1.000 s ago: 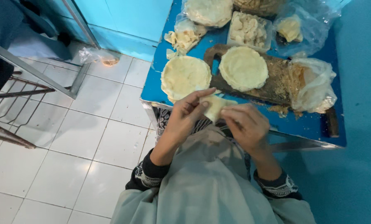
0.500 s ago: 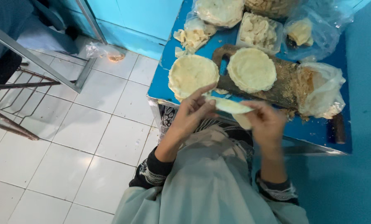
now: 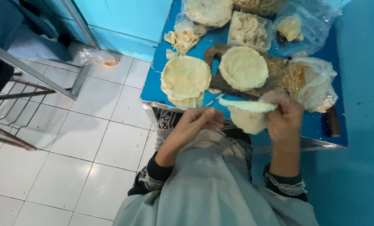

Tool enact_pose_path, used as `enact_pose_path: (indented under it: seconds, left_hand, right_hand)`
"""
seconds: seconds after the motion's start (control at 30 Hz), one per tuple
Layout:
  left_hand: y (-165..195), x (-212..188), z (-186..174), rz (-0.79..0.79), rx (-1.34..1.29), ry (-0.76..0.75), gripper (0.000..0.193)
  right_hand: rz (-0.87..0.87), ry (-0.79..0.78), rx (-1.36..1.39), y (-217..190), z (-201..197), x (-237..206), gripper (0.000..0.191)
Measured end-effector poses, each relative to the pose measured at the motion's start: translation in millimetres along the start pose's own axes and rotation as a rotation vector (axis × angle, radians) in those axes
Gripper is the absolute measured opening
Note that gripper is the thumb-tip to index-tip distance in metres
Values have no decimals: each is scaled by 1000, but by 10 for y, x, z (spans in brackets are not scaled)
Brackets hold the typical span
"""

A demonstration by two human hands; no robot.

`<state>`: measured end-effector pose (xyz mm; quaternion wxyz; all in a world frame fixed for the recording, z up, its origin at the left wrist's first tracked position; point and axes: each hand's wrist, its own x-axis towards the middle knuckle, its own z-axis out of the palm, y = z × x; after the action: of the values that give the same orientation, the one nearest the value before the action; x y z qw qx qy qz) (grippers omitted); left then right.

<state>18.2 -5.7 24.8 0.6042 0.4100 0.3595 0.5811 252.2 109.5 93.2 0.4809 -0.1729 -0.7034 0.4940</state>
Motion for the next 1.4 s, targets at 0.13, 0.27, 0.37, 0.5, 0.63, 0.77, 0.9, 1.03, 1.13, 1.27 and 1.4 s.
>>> enact_pose_path:
  seconds: [0.13,0.27,0.37,0.5,0.63,0.77,0.9,1.03,1.13,1.27,1.4]
  left_hand:
    - [-12,52,45,-102,-445,-30,46]
    - [-102,30,-10,-35,-547,23,31]
    - [-242,2,-77,-30,-630,87,25]
    - [-452,25,-106,-49,-867,-1,20]
    - [-505,-3,-90,-128,-1010,-68,31]
    - [-397,-51,-56,-178,-1010,-88,44]
    - [-309,-90,-38,-158,-1083,-128,50]
    - [-266,-118,-14,-182,-921,-98,56]
    - [-204,-98,99,21,-385,107,55]
    - [-77,-183,358,467,438,498,47]
    - [25,-233,559,519,478,361,28]
  right_hand:
    - [-442,-216,-546,-208,237,-108,20]
    - [-507,-323,-809,-330,408,-199,33]
    - [-391,-350,-908,-361,404,-228,36]
    - [-295,-344,-800,-357,333,-325,44]
    - [-13,135,-414,-149,400,-492,32]
    - [295,227,267,186,353,-551,43]
    - [566,159,694,429,243,-682,37]
    - [467,260,587,528,78,-752,23]
    - [405,300,384,492,-39,-760,20]
    - [326,351,89,427,60,-811,17]
    - [367,265,-89,395,314,-854,13]
